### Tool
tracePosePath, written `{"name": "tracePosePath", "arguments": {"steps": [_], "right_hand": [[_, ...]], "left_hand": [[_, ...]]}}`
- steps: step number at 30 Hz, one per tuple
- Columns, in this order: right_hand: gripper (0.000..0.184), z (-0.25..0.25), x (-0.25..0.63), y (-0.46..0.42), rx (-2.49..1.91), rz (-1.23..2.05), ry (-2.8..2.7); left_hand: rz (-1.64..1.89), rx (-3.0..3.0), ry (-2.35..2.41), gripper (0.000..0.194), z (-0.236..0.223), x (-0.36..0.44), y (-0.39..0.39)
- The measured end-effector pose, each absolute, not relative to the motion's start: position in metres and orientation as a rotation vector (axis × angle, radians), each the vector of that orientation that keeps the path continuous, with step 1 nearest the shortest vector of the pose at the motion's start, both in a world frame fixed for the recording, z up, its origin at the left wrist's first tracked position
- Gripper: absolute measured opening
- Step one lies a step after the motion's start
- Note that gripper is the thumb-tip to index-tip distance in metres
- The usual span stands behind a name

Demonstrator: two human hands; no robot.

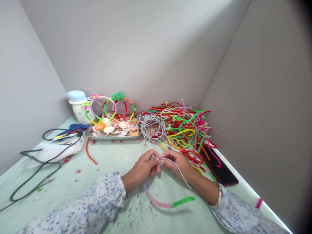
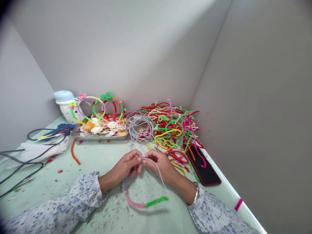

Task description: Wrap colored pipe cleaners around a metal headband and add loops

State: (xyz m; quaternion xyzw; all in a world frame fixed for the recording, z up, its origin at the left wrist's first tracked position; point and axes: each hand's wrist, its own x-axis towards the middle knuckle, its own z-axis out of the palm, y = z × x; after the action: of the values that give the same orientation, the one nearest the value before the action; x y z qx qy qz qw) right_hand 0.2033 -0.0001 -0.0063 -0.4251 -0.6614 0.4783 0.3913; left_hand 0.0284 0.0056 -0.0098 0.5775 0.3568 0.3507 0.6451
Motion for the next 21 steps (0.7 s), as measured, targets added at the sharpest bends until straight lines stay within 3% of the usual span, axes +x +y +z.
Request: {"name": "tracePosePath", "arguments": {"steps": [21], "right_hand": [[0.01, -0.0092, 0.2052, -0.0005, -1.013, 1.042, -1.827]], "left_hand": [[0.755, 1.305, 0.845, 0.011, -0.0072, 0.0288, 0.0032]]}}
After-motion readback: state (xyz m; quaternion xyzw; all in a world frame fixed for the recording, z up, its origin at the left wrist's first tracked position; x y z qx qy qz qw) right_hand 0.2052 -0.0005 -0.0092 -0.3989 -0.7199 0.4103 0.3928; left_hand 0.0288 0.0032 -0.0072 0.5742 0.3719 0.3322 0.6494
